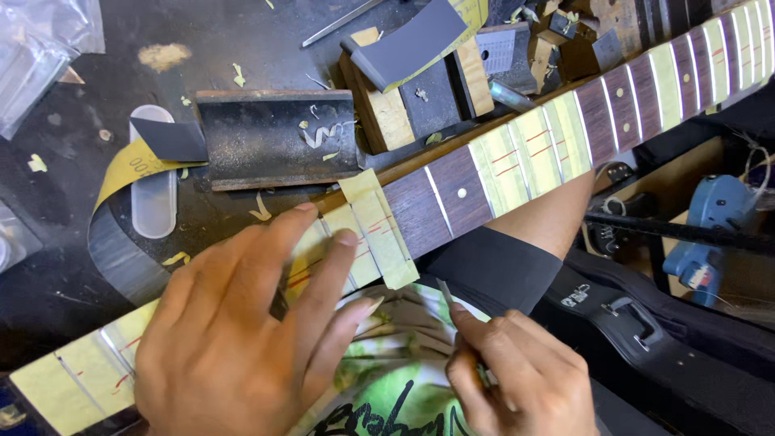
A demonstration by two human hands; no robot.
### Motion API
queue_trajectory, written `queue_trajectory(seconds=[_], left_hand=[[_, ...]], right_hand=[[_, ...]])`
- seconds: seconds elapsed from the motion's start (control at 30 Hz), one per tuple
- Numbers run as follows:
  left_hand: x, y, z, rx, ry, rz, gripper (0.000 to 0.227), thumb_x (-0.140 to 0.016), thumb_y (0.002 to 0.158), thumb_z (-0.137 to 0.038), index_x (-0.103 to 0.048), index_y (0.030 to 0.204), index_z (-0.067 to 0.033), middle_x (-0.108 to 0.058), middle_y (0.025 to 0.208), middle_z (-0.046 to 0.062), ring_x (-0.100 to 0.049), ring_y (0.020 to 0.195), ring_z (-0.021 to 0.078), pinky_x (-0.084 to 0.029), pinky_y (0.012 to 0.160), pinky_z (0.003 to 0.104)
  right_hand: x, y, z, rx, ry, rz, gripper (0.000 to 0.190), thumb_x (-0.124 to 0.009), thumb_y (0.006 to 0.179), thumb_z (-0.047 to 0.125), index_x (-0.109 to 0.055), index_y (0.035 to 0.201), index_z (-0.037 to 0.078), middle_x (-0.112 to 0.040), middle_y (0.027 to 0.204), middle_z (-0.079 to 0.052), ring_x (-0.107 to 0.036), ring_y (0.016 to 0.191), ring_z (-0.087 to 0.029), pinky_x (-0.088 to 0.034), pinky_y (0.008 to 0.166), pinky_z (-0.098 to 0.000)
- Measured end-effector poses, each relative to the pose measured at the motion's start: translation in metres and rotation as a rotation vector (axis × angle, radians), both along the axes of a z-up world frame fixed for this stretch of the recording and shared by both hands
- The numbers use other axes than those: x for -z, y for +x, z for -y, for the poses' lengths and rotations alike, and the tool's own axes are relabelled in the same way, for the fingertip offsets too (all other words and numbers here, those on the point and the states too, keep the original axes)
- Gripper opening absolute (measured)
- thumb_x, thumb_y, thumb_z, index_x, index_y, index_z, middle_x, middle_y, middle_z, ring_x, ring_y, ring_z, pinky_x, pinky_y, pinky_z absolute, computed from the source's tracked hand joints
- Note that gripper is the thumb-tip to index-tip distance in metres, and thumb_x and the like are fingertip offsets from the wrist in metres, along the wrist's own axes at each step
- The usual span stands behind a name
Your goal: The person removes strips of masking tape from the fretboard of a guitar neck. They peel the tape off section by section, revealing the wood underneath, and discard the removed pieces.
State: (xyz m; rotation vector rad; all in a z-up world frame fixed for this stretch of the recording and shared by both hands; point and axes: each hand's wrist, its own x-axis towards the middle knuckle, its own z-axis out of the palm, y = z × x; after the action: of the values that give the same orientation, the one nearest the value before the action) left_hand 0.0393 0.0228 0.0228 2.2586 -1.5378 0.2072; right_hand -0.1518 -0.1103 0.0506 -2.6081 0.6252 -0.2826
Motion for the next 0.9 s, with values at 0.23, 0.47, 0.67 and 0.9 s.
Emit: queue_trajectory(seconds=[0.23,0.47,0.67,0.9], left_hand=[[0.001,-0.011,0.016,-0.161,-0.048,-0.077,0.048,-0.091,0.100,-0.055,-0.078,0.120,-0.0127,-0.074,0.117,0.008,-0.067,0.095,0.0287,-0.046,0.080,0.042],[0.005,-0.011,0.015,-0.098,-0.040,-0.040,0.046,-0.069,0.106,-0.057,-0.074,0.116,-0.0124,-0.072,0.119,0.010,-0.065,0.094,0.0315,-0.043,0.075,0.045],[0.014,-0.024,0.023,-0.183,-0.067,0.158,0.048,-0.068,0.108,-0.059,-0.075,0.109,-0.0118,-0.076,0.116,0.009,-0.070,0.097,0.0293,-0.049,0.084,0.043],[0.035,-0.051,0.032,-0.107,-0.243,0.158,0.024,-0.087,0.107,-0.027,-0.067,0.096,-0.0228,-0.068,0.114,-0.002,-0.060,0.106,0.0234,-0.023,0.113,0.043]], right_hand=[[0.005,-0.013,0.015,-0.041,0.034,0.019,0.013,-0.068,0.095,0.002,-0.072,0.106,-0.003,-0.060,0.070,-0.008,-0.054,0.054,-0.022,-0.049,0.059,-0.0323],[0.008,-0.021,0.027,-0.048,0.072,0.116,0.012,-0.067,0.094,0.000,-0.074,0.103,-0.003,-0.065,0.073,-0.007,-0.054,0.054,-0.020,-0.050,0.059,-0.0300],[0.016,-0.030,0.040,-0.115,0.126,0.184,0.012,-0.068,0.093,0.000,-0.075,0.102,-0.004,-0.070,0.075,-0.008,-0.053,0.053,-0.020,-0.050,0.058,-0.0290],[0.020,-0.041,0.051,-0.104,0.118,0.195,0.011,-0.066,0.093,-0.001,-0.076,0.097,-0.002,-0.075,0.079,-0.008,-0.060,0.056,-0.020,-0.052,0.060,-0.0294]])
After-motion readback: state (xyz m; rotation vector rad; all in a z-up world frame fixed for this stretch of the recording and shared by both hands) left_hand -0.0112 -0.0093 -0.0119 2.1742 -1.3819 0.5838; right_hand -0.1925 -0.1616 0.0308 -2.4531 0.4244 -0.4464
